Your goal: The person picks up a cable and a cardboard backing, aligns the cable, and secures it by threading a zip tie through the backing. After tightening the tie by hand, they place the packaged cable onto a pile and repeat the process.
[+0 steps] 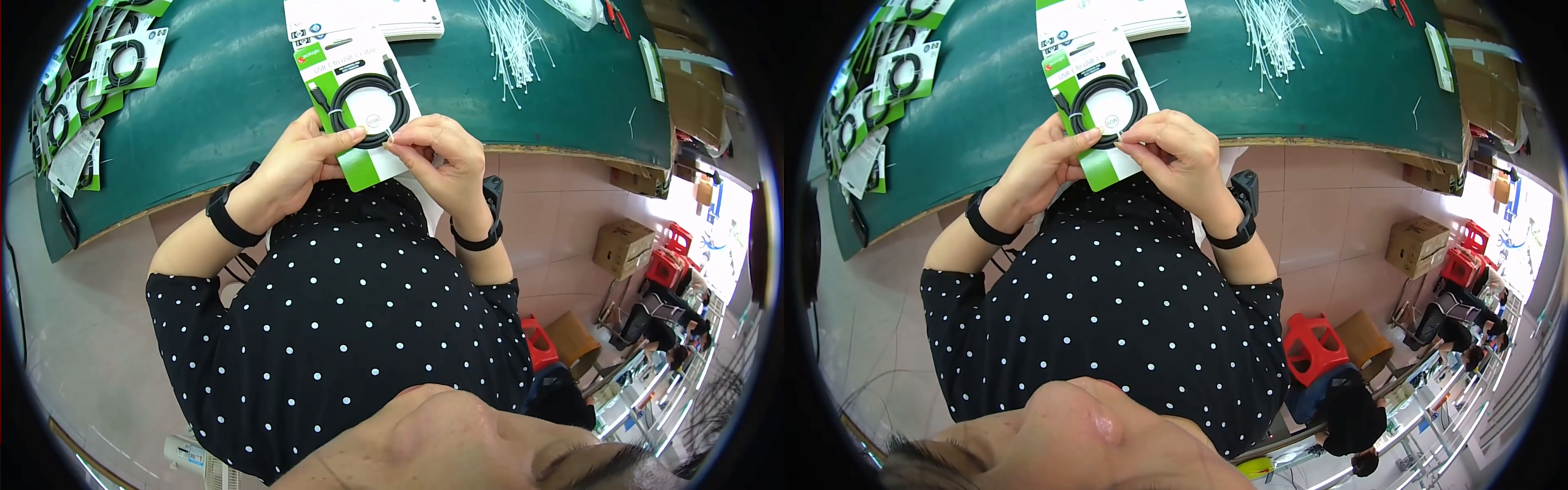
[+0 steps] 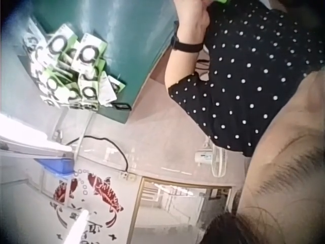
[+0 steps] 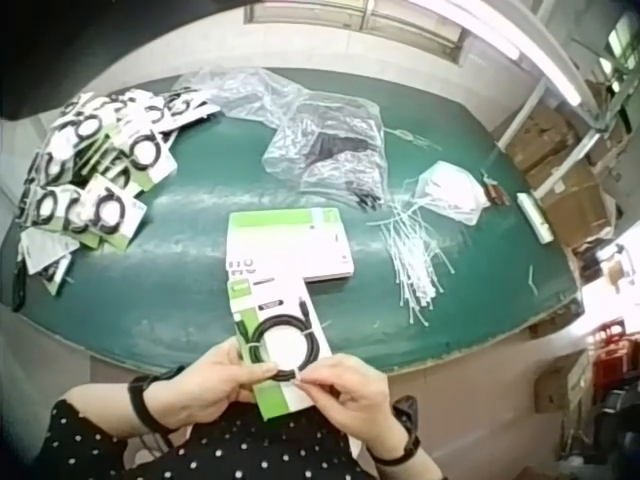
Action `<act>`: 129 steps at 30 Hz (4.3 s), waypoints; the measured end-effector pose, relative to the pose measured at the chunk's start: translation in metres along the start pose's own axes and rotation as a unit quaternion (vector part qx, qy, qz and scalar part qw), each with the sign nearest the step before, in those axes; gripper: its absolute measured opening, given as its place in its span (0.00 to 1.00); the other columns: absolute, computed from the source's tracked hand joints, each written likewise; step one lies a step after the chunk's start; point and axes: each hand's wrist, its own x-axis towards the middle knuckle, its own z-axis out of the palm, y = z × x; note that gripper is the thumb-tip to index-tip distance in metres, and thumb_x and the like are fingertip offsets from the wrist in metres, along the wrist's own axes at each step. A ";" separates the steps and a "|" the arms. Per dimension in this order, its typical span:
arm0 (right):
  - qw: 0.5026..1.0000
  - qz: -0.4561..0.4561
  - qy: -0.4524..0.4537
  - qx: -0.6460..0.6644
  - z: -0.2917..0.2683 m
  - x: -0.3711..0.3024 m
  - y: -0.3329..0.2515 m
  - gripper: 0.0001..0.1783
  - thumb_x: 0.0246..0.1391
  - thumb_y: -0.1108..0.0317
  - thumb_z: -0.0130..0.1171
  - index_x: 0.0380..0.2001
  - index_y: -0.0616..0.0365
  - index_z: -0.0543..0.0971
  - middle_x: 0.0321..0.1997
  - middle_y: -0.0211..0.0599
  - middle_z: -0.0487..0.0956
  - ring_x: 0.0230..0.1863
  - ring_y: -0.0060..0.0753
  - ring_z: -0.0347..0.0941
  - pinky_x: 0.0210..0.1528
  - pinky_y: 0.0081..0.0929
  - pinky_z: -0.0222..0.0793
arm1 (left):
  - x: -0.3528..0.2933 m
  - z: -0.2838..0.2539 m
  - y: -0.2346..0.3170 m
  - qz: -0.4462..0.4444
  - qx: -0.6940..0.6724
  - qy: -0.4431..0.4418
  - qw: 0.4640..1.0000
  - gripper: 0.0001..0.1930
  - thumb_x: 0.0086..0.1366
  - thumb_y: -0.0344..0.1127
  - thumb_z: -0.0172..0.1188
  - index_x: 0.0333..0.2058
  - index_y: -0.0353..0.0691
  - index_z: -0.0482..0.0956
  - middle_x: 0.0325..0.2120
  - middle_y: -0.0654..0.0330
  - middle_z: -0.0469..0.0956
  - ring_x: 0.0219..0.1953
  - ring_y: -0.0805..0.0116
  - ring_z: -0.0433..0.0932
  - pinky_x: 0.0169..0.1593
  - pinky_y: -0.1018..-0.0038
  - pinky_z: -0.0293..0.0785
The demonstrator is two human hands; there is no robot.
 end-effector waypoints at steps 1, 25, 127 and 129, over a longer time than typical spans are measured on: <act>1.000 -0.005 0.001 -0.004 0.000 0.000 0.000 0.08 0.41 0.82 0.67 0.27 0.61 0.81 0.28 0.31 0.79 0.23 0.14 0.68 0.22 0.12 0.60 | 0.000 0.000 0.000 0.000 -0.001 -0.003 1.000 0.19 0.64 0.34 0.57 0.51 0.36 0.64 0.46 0.55 0.74 0.46 0.66 0.78 0.47 0.68 0.79; 0.991 -0.019 -0.044 -0.125 0.000 -0.002 -0.007 0.08 0.40 0.78 0.67 0.27 0.60 0.80 0.29 0.34 0.72 0.26 0.26 0.69 0.22 0.19 0.64 | 0.000 0.001 -0.003 0.031 0.004 0.021 0.999 0.19 0.63 0.32 0.59 0.49 0.34 0.64 0.42 0.54 0.76 0.43 0.67 0.79 0.44 0.69 0.80; 0.951 0.246 0.026 0.187 0.019 0.011 0.012 0.09 0.57 0.71 0.58 0.39 0.64 0.76 0.29 0.33 0.78 0.27 0.17 0.71 0.30 0.12 0.66 | -0.052 -0.150 0.102 0.363 -0.052 0.182 0.912 0.09 0.63 0.32 0.60 0.41 0.42 0.75 0.29 0.71 0.77 0.22 0.87 0.70 0.18 0.89 0.61; 0.948 0.256 0.053 0.180 0.006 -0.004 0.015 0.08 0.57 0.71 0.58 0.38 0.64 0.77 0.28 0.33 0.78 0.27 0.17 0.71 0.30 0.13 0.66 | -0.062 -0.179 0.125 0.403 -0.060 0.211 0.888 0.08 0.63 0.32 0.60 0.41 0.42 0.75 0.25 0.73 0.74 0.16 0.88 0.63 0.15 0.90 0.52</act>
